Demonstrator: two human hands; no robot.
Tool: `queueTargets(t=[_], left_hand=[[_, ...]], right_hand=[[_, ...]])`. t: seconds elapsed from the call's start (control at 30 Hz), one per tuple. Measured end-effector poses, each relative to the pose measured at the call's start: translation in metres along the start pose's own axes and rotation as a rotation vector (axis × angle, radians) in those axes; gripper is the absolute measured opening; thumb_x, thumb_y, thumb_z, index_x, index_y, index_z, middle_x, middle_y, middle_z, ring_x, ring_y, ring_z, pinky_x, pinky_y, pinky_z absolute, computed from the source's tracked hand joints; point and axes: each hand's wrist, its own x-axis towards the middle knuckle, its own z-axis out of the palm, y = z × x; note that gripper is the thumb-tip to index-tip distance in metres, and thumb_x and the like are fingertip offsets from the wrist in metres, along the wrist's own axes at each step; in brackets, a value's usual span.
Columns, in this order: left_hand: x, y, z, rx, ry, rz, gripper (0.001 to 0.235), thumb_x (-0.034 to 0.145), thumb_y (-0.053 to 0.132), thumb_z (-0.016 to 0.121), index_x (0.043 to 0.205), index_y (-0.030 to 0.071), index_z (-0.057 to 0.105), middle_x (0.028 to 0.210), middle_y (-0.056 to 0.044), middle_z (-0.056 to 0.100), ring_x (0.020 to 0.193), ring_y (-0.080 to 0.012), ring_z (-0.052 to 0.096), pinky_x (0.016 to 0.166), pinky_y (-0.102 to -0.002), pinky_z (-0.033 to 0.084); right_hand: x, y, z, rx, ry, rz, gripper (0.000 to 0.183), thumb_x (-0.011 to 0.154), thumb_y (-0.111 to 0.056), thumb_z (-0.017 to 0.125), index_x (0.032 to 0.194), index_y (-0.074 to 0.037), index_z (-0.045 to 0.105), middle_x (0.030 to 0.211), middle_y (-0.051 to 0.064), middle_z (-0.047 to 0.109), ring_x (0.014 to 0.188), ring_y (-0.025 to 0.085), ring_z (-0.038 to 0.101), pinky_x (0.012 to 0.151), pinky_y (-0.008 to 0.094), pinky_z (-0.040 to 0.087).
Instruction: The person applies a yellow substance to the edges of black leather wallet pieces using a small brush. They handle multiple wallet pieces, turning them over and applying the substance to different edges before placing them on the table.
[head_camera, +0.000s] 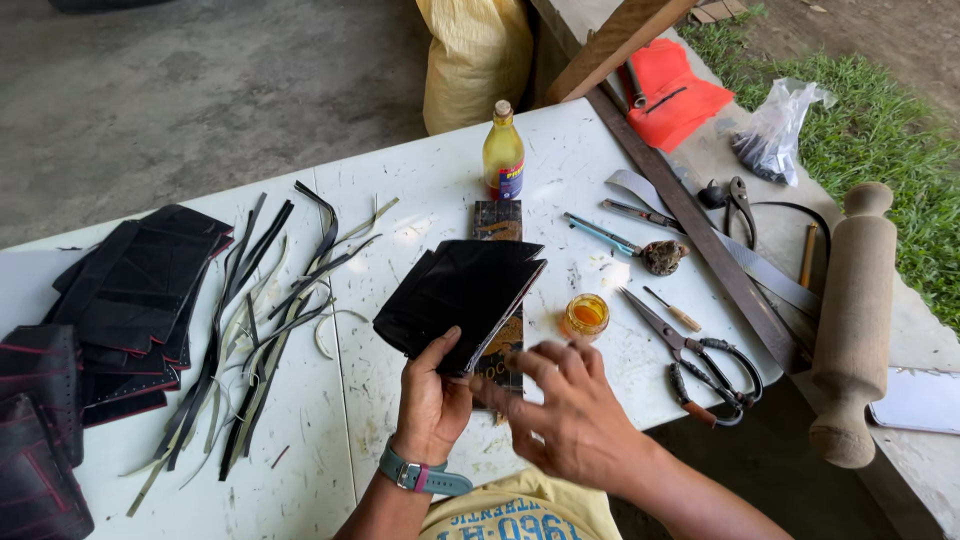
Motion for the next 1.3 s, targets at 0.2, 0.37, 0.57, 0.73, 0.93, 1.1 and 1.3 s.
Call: queueTargets(t=[0.2, 0.37, 0.57, 0.73, 0.93, 1.1, 1.3], left_hand=[[-0.006, 0.004, 0.015, 0.024, 0.175, 0.027, 0.005, 0.097, 0.004, 0.064, 0.098, 0.002, 0.068, 0.092, -0.005, 0.074, 0.085, -0.0118, 0.071, 0.078, -0.023, 0.056], [-0.009, 0.012, 0.018, 0.063, 0.134, -0.079, 0.015, 0.095, 0.012, 0.061, 0.097, 0.0, 0.07, 0.085, -0.007, 0.074, 0.07, -0.014, 0.071, 0.064, -0.025, 0.058], [0.001, 0.011, -0.013, -0.107, 0.144, -0.059, 0.014, 0.1, 0.006, 0.058, 0.096, -0.004, 0.067, 0.083, -0.008, 0.072, 0.068, -0.0113, 0.071, 0.056, -0.018, 0.058], [0.003, 0.014, -0.033, -0.25, 0.004, -0.11, 0.009, 0.101, 0.0, 0.061, 0.097, -0.005, 0.066, 0.087, -0.009, 0.073, 0.072, -0.0133, 0.073, 0.061, -0.018, 0.059], [-0.024, 0.022, 0.001, 0.14, 0.103, 0.115, 0.038, 0.088, 0.003, 0.058, 0.126, 0.002, 0.064, 0.12, -0.011, 0.072, 0.106, -0.0207, 0.072, 0.097, -0.036, 0.055], [-0.025, 0.061, -0.013, 0.221, -0.054, 0.289, 0.047, 0.091, 0.001, 0.064, 0.138, 0.001, 0.06, 0.133, -0.011, 0.066, 0.122, -0.0242, 0.063, 0.107, -0.045, 0.046], [-0.024, 0.087, -0.002, 0.467, -0.067, 0.384, 0.047, 0.089, -0.004, 0.067, 0.135, -0.001, 0.06, 0.131, -0.014, 0.066, 0.12, -0.0254, 0.064, 0.107, -0.044, 0.051]], right_hand=[[-0.006, 0.002, 0.009, -0.03, 0.022, 0.055, 0.07, 0.073, -0.017, 0.077, 0.14, -0.025, 0.058, 0.122, 0.019, 0.056, 0.117, 0.037, 0.051, 0.094, 0.054, 0.041], [-0.014, -0.014, 0.027, -0.047, 0.026, -0.051, 0.08, 0.079, -0.015, 0.077, 0.152, -0.031, 0.049, 0.118, 0.014, 0.056, 0.115, 0.033, 0.055, 0.099, 0.055, 0.043], [0.006, 0.024, 0.015, -0.273, 0.032, 0.212, 0.087, 0.075, -0.01, 0.074, 0.152, -0.038, 0.045, 0.125, 0.015, 0.059, 0.115, 0.038, 0.053, 0.096, 0.054, 0.041], [0.005, 0.037, 0.006, -0.29, 0.045, 0.185, 0.079, 0.077, -0.014, 0.074, 0.148, -0.04, 0.05, 0.126, 0.018, 0.061, 0.115, 0.035, 0.052, 0.097, 0.051, 0.039], [-0.012, 0.089, -0.042, -0.158, -0.072, 0.421, 0.06, 0.078, -0.022, 0.079, 0.135, -0.031, 0.066, 0.123, 0.011, 0.061, 0.112, 0.03, 0.053, 0.098, 0.044, 0.04], [-0.008, 0.116, -0.029, -0.191, -0.397, 0.436, 0.058, 0.068, -0.039, 0.086, 0.124, -0.028, 0.073, 0.124, 0.007, 0.058, 0.116, 0.028, 0.048, 0.098, 0.043, 0.038], [0.006, 0.128, 0.001, -0.198, -0.654, 0.479, 0.051, 0.073, -0.049, 0.082, 0.117, -0.026, 0.076, 0.128, 0.003, 0.055, 0.121, 0.024, 0.044, 0.104, 0.04, 0.035]])
